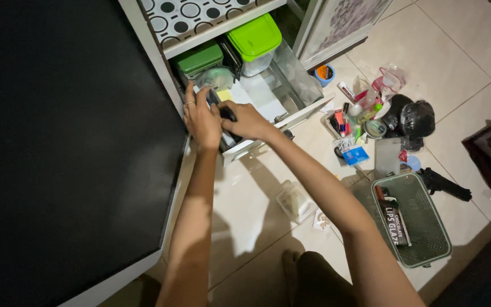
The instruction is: Organizing various medicinal and hygiene items in a drawer and on a floor area.
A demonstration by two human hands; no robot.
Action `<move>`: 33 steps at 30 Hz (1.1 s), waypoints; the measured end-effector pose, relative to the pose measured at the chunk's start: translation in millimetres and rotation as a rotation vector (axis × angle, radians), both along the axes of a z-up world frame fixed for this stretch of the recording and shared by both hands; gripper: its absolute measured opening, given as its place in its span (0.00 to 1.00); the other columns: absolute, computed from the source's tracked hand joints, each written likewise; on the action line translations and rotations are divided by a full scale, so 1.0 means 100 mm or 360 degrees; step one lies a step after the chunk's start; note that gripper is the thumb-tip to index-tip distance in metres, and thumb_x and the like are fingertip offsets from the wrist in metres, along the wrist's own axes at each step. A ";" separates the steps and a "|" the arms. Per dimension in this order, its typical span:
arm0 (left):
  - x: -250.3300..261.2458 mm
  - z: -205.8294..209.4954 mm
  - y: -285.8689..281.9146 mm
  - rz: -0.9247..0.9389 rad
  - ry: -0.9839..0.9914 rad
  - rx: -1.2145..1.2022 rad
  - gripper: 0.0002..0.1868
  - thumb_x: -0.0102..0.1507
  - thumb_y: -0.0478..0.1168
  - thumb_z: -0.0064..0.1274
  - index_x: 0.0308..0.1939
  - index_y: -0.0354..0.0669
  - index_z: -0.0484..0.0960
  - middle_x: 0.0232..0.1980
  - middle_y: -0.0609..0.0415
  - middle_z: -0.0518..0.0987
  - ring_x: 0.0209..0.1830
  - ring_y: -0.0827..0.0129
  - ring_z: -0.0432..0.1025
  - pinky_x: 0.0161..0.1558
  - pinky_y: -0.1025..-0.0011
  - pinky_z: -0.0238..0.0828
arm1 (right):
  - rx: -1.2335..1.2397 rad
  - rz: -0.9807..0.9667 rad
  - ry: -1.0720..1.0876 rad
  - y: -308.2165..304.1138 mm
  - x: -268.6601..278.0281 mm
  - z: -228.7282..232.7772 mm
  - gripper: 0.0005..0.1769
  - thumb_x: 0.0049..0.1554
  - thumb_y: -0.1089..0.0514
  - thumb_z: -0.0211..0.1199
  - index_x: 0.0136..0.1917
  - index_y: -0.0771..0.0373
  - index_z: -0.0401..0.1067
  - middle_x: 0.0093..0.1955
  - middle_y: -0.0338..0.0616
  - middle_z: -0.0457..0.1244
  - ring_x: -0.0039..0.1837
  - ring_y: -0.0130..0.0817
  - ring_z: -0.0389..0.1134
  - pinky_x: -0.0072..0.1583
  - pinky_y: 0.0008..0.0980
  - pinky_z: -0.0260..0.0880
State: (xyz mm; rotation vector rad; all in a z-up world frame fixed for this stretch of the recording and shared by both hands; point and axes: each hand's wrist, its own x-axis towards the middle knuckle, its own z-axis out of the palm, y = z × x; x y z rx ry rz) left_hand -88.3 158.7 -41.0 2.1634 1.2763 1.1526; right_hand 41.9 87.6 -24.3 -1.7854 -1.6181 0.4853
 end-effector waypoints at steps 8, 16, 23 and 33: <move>0.03 0.01 0.00 0.0019 0.0081 -0.0049 0.25 0.60 0.33 0.59 0.61 0.51 0.77 0.78 0.53 0.60 0.69 0.46 0.63 0.66 0.50 0.60 | -0.0281 0.0358 0.0190 -0.17 0.39 0.15 0.40 0.50 0.45 0.71 0.72 0.59 0.67 0.54 0.48 0.70 0.54 0.39 0.72 0.57 0.36 0.72; 0.07 0.02 0.03 0.0028 0.0202 -0.0008 0.24 0.60 0.36 0.60 0.60 0.52 0.78 0.78 0.52 0.59 0.68 0.45 0.63 0.65 0.49 0.59 | -0.0265 0.0359 0.0389 -0.25 0.29 0.31 0.35 0.47 0.55 0.77 0.67 0.59 0.72 0.44 0.37 0.66 0.44 0.25 0.67 0.48 0.26 0.71; 0.09 -0.13 0.07 0.0081 0.0189 0.0158 0.13 0.69 0.39 0.53 0.58 0.52 0.81 0.78 0.52 0.62 0.65 0.46 0.66 0.63 0.50 0.61 | -0.0048 0.0366 0.0262 -0.29 0.47 0.35 0.27 0.54 0.61 0.66 0.67 0.58 0.73 0.53 0.38 0.70 0.47 0.22 0.72 0.51 0.26 0.73; 0.11 -0.12 0.10 0.0012 0.0555 0.0424 0.23 0.62 0.48 0.62 0.59 0.45 0.81 0.74 0.40 0.64 0.68 0.41 0.63 0.63 0.45 0.56 | -0.0109 -0.0040 0.0561 -1.06 0.70 0.76 0.13 0.62 0.60 0.61 0.60 0.59 0.76 0.46 0.39 0.70 0.43 0.23 0.73 0.46 0.26 0.73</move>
